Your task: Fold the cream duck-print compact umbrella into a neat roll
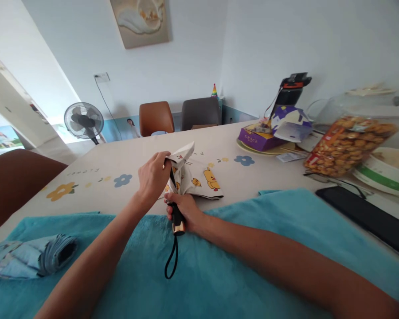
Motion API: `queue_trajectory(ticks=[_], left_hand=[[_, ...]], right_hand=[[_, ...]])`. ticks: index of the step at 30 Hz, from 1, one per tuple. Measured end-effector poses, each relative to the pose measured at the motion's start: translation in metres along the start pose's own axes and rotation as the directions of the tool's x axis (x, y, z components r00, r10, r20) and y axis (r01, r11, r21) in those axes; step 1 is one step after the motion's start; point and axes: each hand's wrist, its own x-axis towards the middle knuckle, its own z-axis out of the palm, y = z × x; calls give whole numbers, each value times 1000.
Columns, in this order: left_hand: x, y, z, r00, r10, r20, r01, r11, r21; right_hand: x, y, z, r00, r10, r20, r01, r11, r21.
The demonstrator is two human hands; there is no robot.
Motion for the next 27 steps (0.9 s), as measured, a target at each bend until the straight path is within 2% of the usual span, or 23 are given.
queue_trajectory(ticks=[3, 7, 9, 11, 13, 15, 17, 19, 22, 27], left_hand=[[7, -5, -8, 998, -11, -68, 6, 998, -69], [16, -14, -21, 985, -85, -152, 50, 974, -220], [19, -16, -28, 977, -105, -188, 58, 969, -240], [22, -15, -36, 975, -62, -215, 15, 977, -213], [23, -13, -43, 981, 27, -190, -65, 979, -194], [24, -11, -49, 992, 72, -104, -96, 963, -253], [26, -12, -54, 999, 39, -15, -42, 939, -342], [28, -16, -57, 999, -15, 31, 25, 932, -362], [31, -23, -62, 999, -28, 37, 37, 964, -263], [34, -21, -77, 992, 91, 85, -84, 993, -79]], right_hand=[[1, 1, -2, 1000, 3, 26, -3, 1000, -12], [0, 0, -3, 1000, -23, 12, 23, 1000, 20], [-2, -1, -2, 1000, -19, 3, 19, 1000, 14], [-4, -3, -1, 1000, -13, 2, 13, 1000, 4], [-5, -5, -1, 1000, -9, 8, 9, 1000, 8], [-5, -7, -2, 999, -30, 22, 29, 999, 28], [-5, -8, -3, 998, -56, 38, 55, 998, 40], [-6, -9, -4, 996, -65, 56, 63, 997, 43], [-7, -12, -5, 997, -23, 80, 20, 999, 38], [-4, -16, -7, 996, 23, 86, -21, 999, -24]])
